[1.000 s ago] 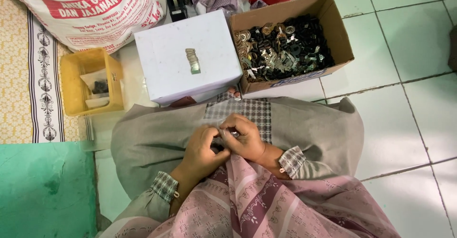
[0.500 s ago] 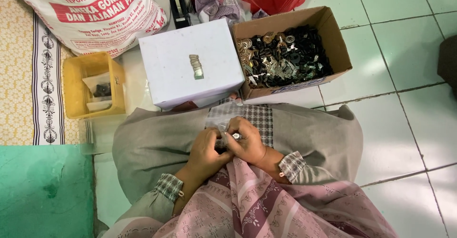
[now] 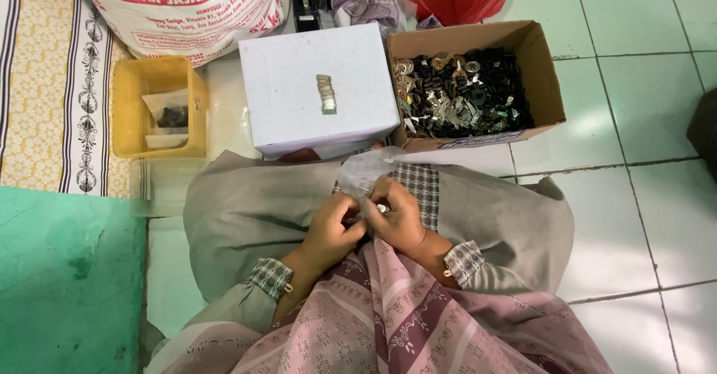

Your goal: Picking small metal hardware components from a bulk box and placing them into small plastic bags for individual packaging.

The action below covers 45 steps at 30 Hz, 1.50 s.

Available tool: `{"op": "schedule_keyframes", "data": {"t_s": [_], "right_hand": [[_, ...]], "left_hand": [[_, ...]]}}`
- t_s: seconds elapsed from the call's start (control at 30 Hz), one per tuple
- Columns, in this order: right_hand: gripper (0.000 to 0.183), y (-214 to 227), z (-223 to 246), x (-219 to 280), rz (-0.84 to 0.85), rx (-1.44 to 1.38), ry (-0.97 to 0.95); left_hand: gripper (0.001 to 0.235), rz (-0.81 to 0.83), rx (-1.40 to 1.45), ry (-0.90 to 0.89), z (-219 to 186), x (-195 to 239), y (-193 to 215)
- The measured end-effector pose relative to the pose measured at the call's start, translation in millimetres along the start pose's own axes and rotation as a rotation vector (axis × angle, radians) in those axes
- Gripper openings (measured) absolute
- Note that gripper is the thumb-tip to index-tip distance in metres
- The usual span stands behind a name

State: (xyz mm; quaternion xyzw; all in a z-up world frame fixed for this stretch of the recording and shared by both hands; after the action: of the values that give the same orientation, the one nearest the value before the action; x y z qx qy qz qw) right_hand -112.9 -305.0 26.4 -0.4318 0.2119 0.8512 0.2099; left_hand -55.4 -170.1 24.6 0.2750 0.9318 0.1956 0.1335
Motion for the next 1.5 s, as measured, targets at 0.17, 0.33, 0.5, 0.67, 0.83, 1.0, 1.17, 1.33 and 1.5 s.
{"op": "schedule_keyframes", "data": {"t_s": [0.17,0.33,0.5,0.67,0.83,1.0,1.17,1.33,1.5], "right_hand": [[0.019,4.5,-3.2,-3.6,-0.019,-0.002,-0.031],[0.018,7.1,-9.9,4.8,-0.056,-0.051,-0.031],[0.016,-2.0,8.9,0.0,-0.057,-0.213,-0.056],[0.016,2.9,0.2,13.9,-0.029,-0.216,-0.04],[0.017,11.1,-4.0,14.2,-0.047,-0.253,-0.059],[0.016,11.2,-7.3,17.4,-0.013,-0.186,-0.054],[0.017,13.1,-20.4,14.9,0.032,0.021,-0.032],[0.02,-1.2,-31.7,18.2,0.167,0.179,-0.064],[0.013,-5.9,-47.8,26.3,0.163,0.074,-0.195]], "left_hand": [[0.007,-0.053,0.011,-0.02,0.4,-2.4,8.8],[0.008,-0.04,0.064,0.144,29.6,0.1,4.4],[0.019,0.065,0.111,0.333,52.7,3.4,-9.4],[0.014,0.053,0.112,0.345,48.4,7.0,-9.2],[0.013,-0.054,0.151,0.368,52.6,11.5,-1.5],[0.013,-0.023,0.112,0.245,49.7,9.9,-7.4],[0.007,-0.059,0.455,0.246,28.3,12.4,1.2],[0.008,-0.067,0.672,0.209,23.2,5.8,9.5],[0.009,-0.018,0.843,0.289,55.3,-2.1,-2.8]]}}
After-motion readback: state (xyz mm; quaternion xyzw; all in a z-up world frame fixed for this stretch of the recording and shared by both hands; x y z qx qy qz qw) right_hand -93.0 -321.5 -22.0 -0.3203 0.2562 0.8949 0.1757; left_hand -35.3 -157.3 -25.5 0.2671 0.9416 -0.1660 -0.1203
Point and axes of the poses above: each hand's wrist, its own x-axis away from the middle knuckle, its own y-axis out of the back of the hand, z = x × y, the point moved 7 cm from there along -x, towards the middle knuckle, and after that the axes turned 14 degrees about y, right-handed, at the moved point
